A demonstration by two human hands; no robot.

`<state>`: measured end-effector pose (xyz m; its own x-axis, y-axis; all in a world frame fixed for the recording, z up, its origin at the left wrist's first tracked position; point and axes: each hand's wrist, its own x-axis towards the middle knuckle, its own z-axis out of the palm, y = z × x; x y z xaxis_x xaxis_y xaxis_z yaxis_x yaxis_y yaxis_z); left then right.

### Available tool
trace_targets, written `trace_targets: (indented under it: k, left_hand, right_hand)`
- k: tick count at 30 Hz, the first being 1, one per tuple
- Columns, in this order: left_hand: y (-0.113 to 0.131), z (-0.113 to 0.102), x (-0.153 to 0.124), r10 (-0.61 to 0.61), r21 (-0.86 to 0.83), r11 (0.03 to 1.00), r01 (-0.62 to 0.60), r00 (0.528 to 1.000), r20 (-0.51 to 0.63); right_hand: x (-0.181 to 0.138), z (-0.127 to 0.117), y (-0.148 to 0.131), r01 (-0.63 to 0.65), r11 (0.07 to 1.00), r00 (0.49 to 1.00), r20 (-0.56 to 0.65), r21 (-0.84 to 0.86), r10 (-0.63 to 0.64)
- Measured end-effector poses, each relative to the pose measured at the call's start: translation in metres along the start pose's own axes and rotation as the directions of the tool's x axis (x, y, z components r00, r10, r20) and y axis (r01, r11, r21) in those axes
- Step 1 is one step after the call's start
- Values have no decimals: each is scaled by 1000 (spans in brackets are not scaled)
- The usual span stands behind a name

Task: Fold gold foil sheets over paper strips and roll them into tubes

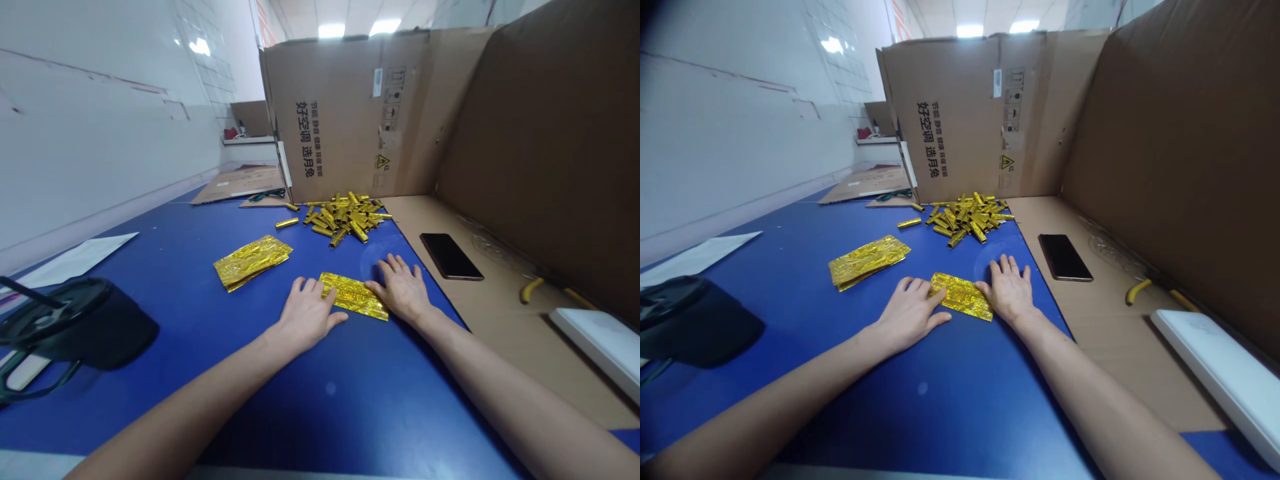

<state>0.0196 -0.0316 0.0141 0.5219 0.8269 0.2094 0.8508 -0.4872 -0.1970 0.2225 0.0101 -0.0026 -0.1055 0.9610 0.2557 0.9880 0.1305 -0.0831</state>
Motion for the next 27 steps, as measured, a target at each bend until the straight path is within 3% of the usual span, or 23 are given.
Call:
trace_targets:
  k: [3,5,8,11,14,19,23,27]
  left_hand:
    - [5,1,3,-32,34,999,34,999,-42]
    - [5,4,6,-78,36,996,80,996,-52]
    - [1,8,9,-129,23,991,130,991,-42]
    - [-2,9,10,-129,-2,992,129,991,-26]
    - [-4,8,10,-139,-34,990,139,990,-2]
    - [-7,7,10,-144,-84,986,145,989,23]
    - [-6,10,9,-135,-97,986,134,991,0]
    - [-1,14,9,20,-249,968,-20,1000,-3]
  right_hand:
    - [-5,-6,-7,80,997,994,-80,21,-78]
    - [-12,-10,-17,222,972,973,-83,77,-216]
    - [-26,-13,-35,464,863,880,8,199,-475]
    - [-35,-12,-45,534,787,795,133,308,-591]
    - [-34,-11,-42,481,821,811,200,308,-550]
    - [-25,-10,-27,311,935,898,270,169,-347]
    - [-22,-8,-23,269,956,913,283,120,-293]
    - [-21,-4,-22,284,952,910,282,115,-305]
